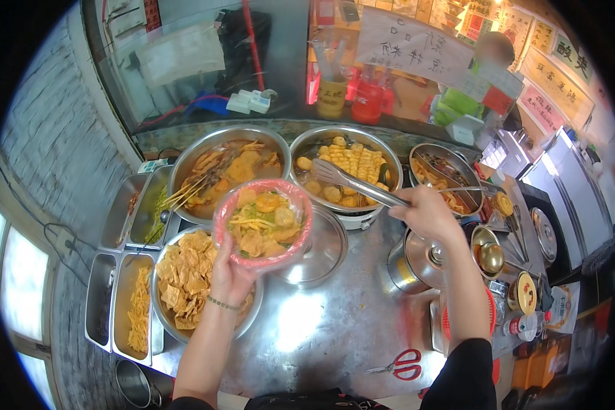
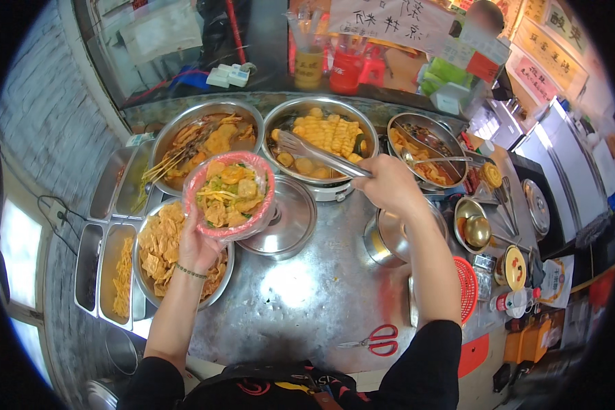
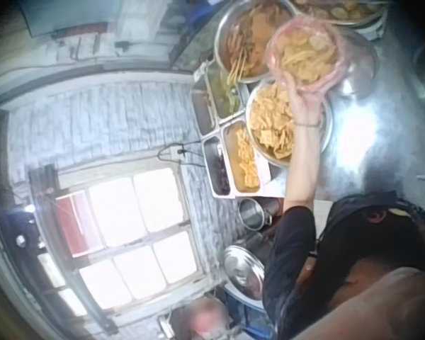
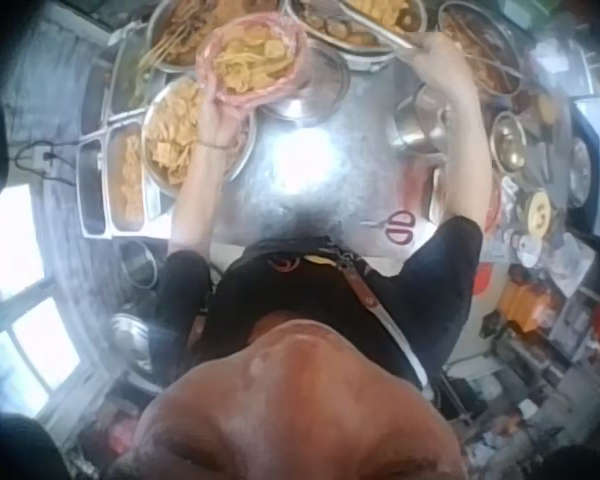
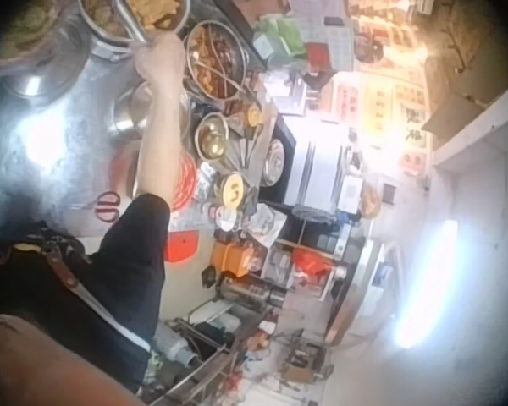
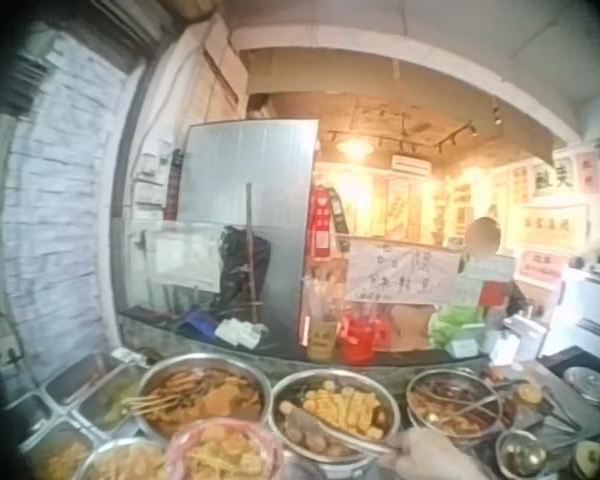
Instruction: The person assembles a food order by placing various ingredients into a plastic bowl using tongs, then adds broth from a large pot using a ladle. The person places the finished bowl on the counter and briefly touches their face.
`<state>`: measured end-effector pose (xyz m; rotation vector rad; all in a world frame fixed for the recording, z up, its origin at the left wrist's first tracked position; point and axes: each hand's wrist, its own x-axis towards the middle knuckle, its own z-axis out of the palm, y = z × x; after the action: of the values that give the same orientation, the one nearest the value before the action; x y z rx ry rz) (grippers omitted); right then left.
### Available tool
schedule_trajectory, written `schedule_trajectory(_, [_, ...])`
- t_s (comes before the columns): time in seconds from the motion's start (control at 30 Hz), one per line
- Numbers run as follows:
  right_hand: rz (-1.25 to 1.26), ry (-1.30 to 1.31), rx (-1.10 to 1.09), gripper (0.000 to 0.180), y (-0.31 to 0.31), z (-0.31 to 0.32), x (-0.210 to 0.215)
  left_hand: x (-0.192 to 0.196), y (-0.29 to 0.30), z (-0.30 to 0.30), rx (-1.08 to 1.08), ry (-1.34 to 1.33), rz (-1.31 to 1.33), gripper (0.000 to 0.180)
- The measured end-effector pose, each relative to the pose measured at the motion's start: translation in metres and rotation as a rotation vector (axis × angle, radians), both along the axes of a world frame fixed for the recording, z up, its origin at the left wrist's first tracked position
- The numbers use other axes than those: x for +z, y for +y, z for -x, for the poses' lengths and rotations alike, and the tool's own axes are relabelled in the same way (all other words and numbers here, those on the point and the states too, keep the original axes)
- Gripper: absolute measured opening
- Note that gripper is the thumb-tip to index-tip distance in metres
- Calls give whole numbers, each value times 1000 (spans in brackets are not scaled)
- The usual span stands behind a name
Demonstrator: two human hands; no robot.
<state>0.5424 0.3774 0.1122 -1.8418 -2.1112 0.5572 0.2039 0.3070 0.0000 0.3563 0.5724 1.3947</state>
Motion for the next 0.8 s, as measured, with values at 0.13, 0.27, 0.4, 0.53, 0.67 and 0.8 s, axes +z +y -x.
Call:
schedule_trajectory(0.13, [-51, -289, 9, 29, 34, 25, -27, 0, -7, 14, 8, -25, -13, 57])
schedule_trajectory(0.27, [11, -423, 18, 27, 55, 43, -39, 0, -12, 22, 4, 2, -11, 57])
schedule_trajectory(0.4, [56, -354, -47, 28, 64, 36, -33, -2, -16, 27, 28, 2, -3, 57])
schedule_trajectory(0.53, [139, -224, -109, 33, 66, 14, -29, -1, -19, 28, 21, 22, -10, 57])
schedule_trajectory(0.67, [3, -349, -59, 32, 62, 21, -13, 0, -17, 24, 9, 32, 10, 57])
schedule_trajectory(0.8, [22, -510, 35, 30, 60, 52, -7, -3, -12, 21, 4, 17, -15, 58])
